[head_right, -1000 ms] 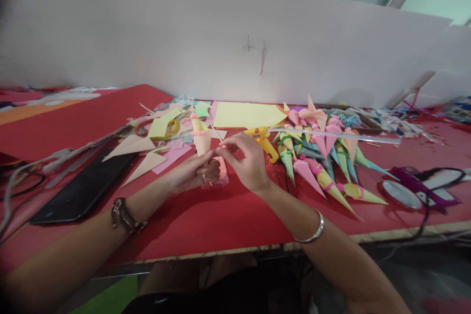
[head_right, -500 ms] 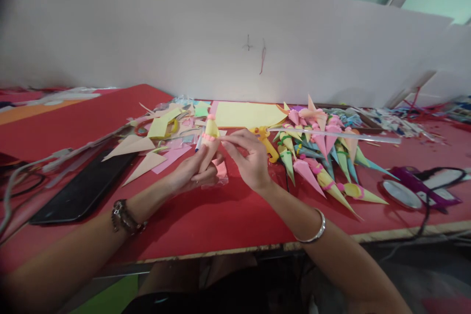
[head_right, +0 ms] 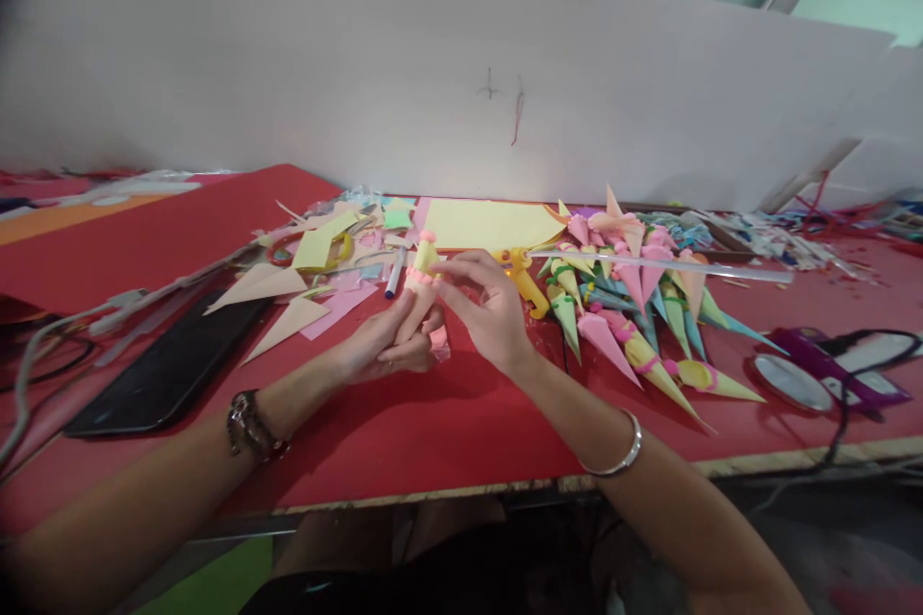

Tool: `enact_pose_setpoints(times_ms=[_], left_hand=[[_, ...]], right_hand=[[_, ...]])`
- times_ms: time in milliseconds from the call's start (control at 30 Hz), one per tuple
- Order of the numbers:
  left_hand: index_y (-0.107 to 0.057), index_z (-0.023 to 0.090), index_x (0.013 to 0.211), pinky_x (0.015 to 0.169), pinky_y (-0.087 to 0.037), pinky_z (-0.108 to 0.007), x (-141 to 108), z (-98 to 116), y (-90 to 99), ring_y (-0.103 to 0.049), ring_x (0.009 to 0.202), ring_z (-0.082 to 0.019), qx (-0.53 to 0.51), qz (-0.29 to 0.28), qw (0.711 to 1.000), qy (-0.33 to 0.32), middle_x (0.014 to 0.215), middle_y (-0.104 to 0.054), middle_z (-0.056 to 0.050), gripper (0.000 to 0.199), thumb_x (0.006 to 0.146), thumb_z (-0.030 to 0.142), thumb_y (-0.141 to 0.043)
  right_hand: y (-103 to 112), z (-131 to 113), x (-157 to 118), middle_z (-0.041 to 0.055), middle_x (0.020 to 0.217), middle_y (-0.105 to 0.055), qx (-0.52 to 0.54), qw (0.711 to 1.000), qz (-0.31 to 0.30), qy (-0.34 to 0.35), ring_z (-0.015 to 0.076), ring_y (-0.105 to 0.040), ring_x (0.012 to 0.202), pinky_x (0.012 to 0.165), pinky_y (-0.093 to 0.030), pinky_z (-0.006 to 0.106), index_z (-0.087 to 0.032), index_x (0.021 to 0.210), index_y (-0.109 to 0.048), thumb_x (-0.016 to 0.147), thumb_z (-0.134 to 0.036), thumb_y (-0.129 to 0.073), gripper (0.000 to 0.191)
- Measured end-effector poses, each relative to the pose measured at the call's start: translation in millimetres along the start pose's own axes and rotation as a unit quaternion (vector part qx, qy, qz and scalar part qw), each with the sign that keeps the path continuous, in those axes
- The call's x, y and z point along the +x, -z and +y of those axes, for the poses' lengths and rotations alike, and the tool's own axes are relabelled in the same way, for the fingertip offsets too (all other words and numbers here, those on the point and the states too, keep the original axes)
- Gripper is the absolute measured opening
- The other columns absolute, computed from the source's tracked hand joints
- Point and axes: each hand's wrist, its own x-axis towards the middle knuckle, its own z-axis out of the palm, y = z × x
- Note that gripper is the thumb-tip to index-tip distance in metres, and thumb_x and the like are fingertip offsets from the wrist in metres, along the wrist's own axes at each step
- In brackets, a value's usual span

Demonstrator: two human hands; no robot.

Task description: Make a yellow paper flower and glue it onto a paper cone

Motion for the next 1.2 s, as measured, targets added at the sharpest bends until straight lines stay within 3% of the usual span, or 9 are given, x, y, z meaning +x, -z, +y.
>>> enact_pose_setpoints(times_ms=[367,900,1067,1133,1200], left_hand=[[-0.043,0.017,0.067,0.038,-0.024,-0.015,-1,2,6.1,-0.014,0.03,-0.005,-0.009,-0.001,1.0,0.016,0.03,-0.02,0.011,0.046,0.085,0.052,-0.018],[-0.044,0.017,0.064,0.039,-0.023,-0.016,-3,4,12.5,-0.011,0.031,-0.004,0.008,-0.055,0.998,0.032,0.03,-0.019,0.011,0.045,0.083,0.053,-0.026],[-0.049,0.017,0.069,0.04,-0.027,-0.019,-4,10,9.2,-0.017,0.031,-0.005,0.102,-0.037,0.994,-0.017,0.031,-0.023,0.011,0.042,0.078,0.056,-0.035],[-0.051,0.016,0.071,0.041,-0.029,-0.019,-5,11,8.3,-0.029,0.034,-0.006,0.193,0.009,0.98,-0.037,0.036,-0.034,0.008,0.038,0.075,0.053,-0.043],[-0.052,0.015,0.068,0.043,-0.03,-0.019,-4,11,8.3,-0.04,0.041,-0.007,0.309,0.073,0.946,-0.056,0.045,-0.045,0.004,0.03,0.072,0.045,-0.052]], right_hand=[[9,5,5,0.0004,0.085,-0.051,0.001,0.997,-0.073,-0.002,0.0116,-0.052,0.083,0.074,-0.047,0.028,-0.028,0.087,-0.065,0.077,-0.027,-0.056,0.014],[9,7,4,-0.0004,0.082,-0.048,0.001,0.996,-0.084,0.013,0.0121,-0.05,0.082,0.078,-0.044,0.03,-0.025,0.077,-0.063,0.075,-0.024,-0.058,0.006],[8,7,3,-0.0009,0.08,-0.046,0.009,0.997,-0.077,0.015,0.0116,-0.05,0.079,0.075,-0.044,0.028,-0.025,0.075,-0.063,0.075,-0.021,-0.058,0.006],[8,7,3,-0.001,0.079,-0.045,-0.003,0.997,-0.07,0.02,0.0115,-0.049,0.078,0.073,-0.044,0.028,-0.025,0.075,-0.062,0.075,-0.02,-0.058,0.007],[8,6,3,-0.0009,0.078,-0.045,-0.029,0.997,-0.063,0.032,0.0118,-0.049,0.078,0.071,-0.044,0.027,-0.025,0.075,-0.062,0.075,-0.019,-0.057,0.007]])
